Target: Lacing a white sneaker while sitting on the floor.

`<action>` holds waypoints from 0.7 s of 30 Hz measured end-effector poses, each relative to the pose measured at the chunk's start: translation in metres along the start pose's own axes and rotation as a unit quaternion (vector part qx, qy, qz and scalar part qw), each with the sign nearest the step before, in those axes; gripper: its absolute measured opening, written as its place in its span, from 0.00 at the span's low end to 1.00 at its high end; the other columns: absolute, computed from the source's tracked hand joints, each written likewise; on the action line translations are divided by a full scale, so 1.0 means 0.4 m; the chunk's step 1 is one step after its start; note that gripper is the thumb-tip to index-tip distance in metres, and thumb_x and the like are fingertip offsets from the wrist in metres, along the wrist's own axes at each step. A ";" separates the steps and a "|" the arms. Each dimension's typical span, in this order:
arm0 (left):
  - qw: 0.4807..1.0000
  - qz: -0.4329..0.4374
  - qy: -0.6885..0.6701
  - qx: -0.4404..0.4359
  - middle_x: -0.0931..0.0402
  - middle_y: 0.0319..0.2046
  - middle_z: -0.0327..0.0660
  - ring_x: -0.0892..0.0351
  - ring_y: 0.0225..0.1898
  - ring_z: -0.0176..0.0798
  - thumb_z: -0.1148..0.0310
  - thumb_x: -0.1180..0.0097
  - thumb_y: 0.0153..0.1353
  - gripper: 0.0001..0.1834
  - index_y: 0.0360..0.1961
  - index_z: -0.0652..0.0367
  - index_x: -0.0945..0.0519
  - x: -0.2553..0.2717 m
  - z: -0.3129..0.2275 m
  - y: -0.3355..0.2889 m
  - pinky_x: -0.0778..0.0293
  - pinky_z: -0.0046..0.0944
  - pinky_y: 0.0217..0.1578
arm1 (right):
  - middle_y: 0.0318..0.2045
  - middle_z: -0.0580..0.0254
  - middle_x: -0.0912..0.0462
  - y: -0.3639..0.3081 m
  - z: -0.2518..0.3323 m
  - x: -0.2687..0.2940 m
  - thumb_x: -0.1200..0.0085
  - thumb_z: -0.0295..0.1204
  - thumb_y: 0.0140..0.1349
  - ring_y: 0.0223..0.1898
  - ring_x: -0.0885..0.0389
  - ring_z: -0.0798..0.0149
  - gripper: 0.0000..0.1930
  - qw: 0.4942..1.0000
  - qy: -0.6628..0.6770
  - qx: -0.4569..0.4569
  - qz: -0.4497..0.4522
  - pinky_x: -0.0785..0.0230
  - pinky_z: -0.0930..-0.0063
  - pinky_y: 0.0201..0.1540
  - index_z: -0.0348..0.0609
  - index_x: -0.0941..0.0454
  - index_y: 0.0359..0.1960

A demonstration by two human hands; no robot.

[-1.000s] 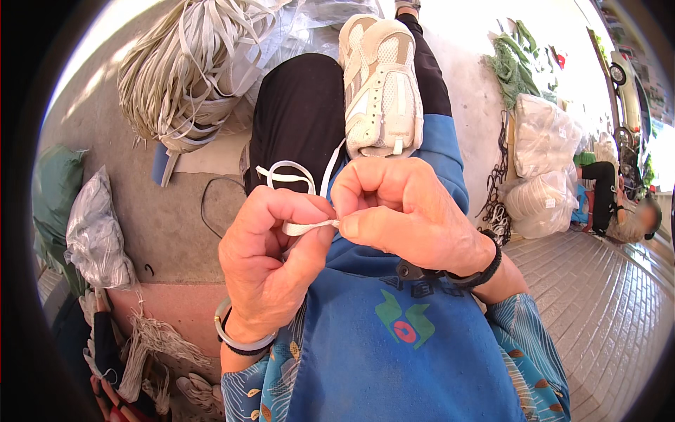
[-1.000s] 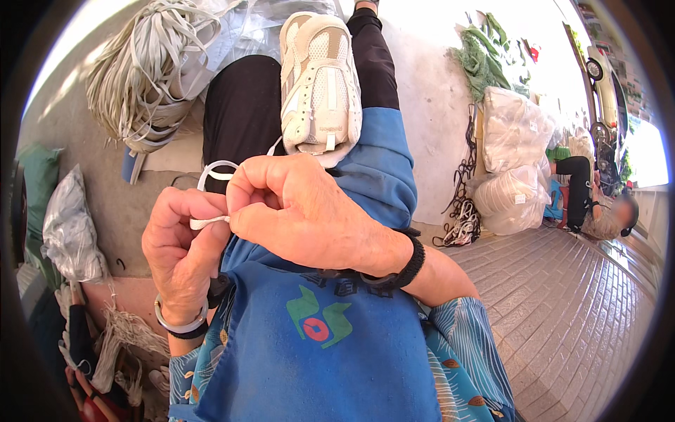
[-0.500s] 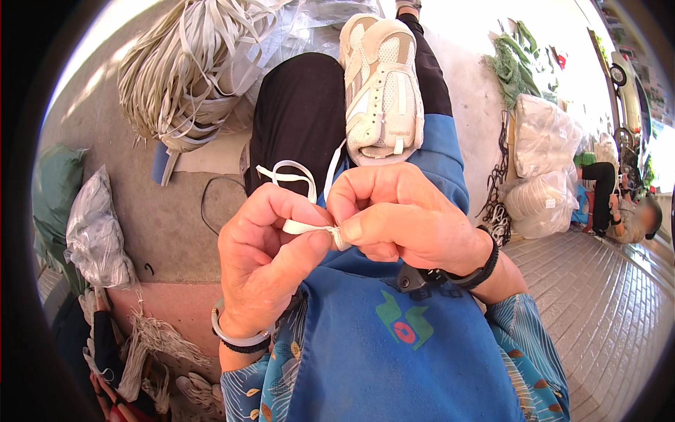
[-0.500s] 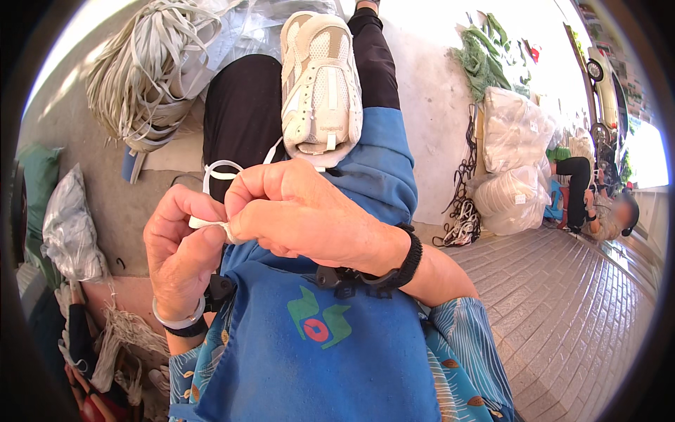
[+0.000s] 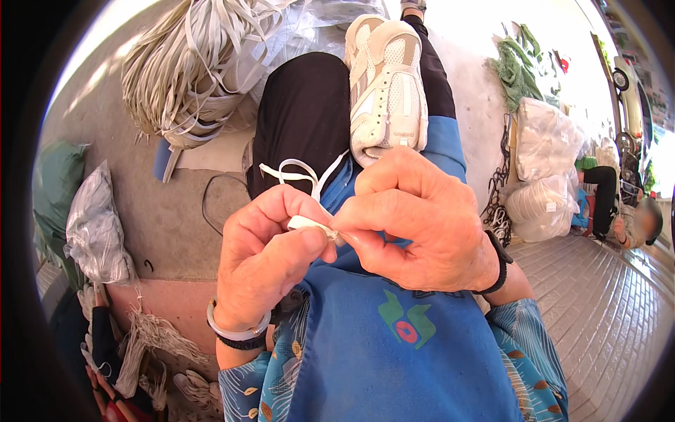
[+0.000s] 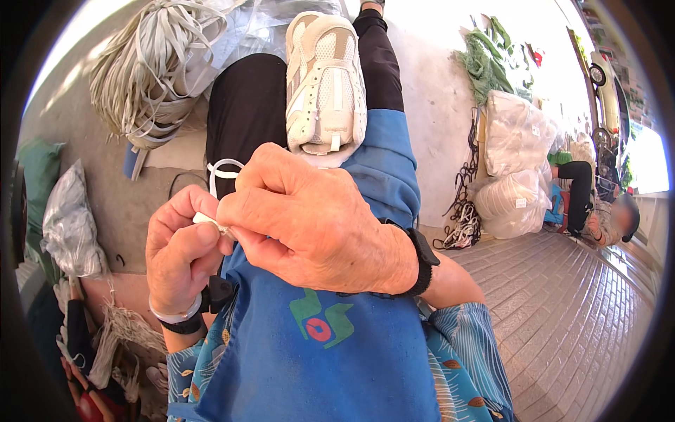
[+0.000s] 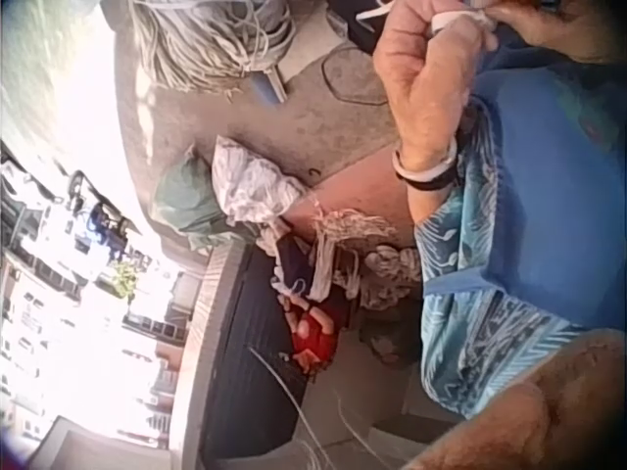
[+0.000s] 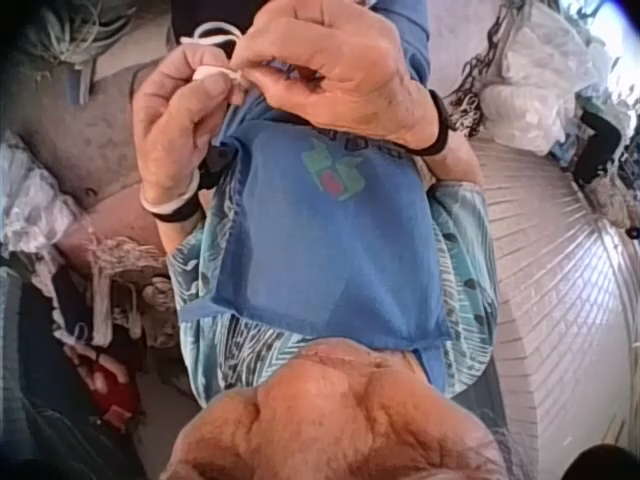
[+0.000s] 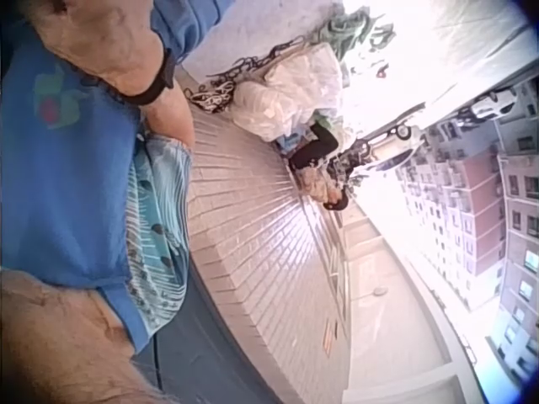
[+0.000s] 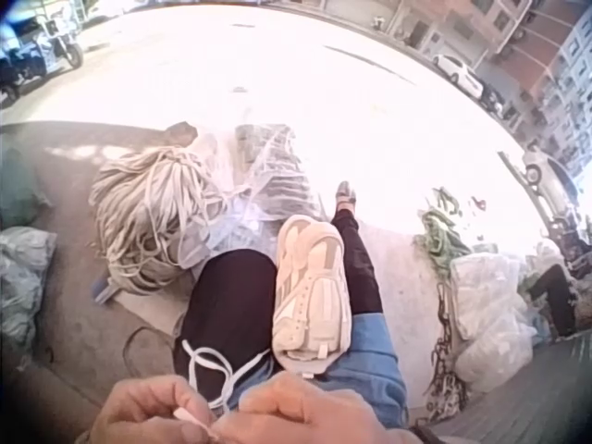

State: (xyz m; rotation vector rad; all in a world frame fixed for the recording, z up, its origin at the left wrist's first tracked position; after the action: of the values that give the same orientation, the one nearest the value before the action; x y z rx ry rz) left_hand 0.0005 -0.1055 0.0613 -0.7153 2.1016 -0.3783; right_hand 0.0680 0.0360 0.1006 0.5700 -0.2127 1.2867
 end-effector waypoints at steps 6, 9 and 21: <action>1.000 -0.001 -0.010 0.021 0.25 0.23 0.40 0.41 0.15 0.18 0.76 0.49 0.55 0.04 0.32 0.65 0.27 0.003 -0.003 0.006 0.48 0.20 0.14 | 0.24 0.65 0.30 0.002 0.013 -0.002 0.41 0.17 0.40 0.19 0.28 0.67 0.14 0.998 -0.038 0.040 0.020 0.36 0.75 0.17 0.42 0.22 0.32; 1.000 -0.008 -0.005 0.013 0.25 0.22 0.40 0.45 0.12 0.17 0.76 0.50 0.55 0.03 0.31 0.64 0.28 0.003 -0.001 0.004 0.52 0.20 0.12 | 0.24 0.66 0.31 0.002 0.014 -0.004 0.41 0.17 0.39 0.19 0.28 0.68 0.14 0.997 -0.055 0.056 0.021 0.36 0.75 0.17 0.41 0.23 0.31; 1.000 0.007 -0.021 0.019 0.24 0.22 0.40 0.46 0.11 0.17 0.74 0.51 0.58 0.04 0.31 0.64 0.28 0.000 0.005 0.011 0.51 0.19 0.12 | 0.24 0.63 0.27 -0.004 0.011 -0.008 0.45 0.13 0.36 0.19 0.28 0.71 0.12 0.999 -0.036 0.019 -0.010 0.36 0.80 0.18 0.41 0.23 0.25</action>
State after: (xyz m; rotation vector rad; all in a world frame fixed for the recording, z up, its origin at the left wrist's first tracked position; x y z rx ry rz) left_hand 0.0006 -0.1022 0.0580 -0.6816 2.0536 -0.3915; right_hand 0.0695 0.0307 0.1025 0.6502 -0.2408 1.2547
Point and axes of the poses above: each hand's wrist, its own y-axis towards the middle knuckle, its own x-axis out of the back of the hand, z = x × y, the point moved 4 cm from there along y, towards the middle knuckle
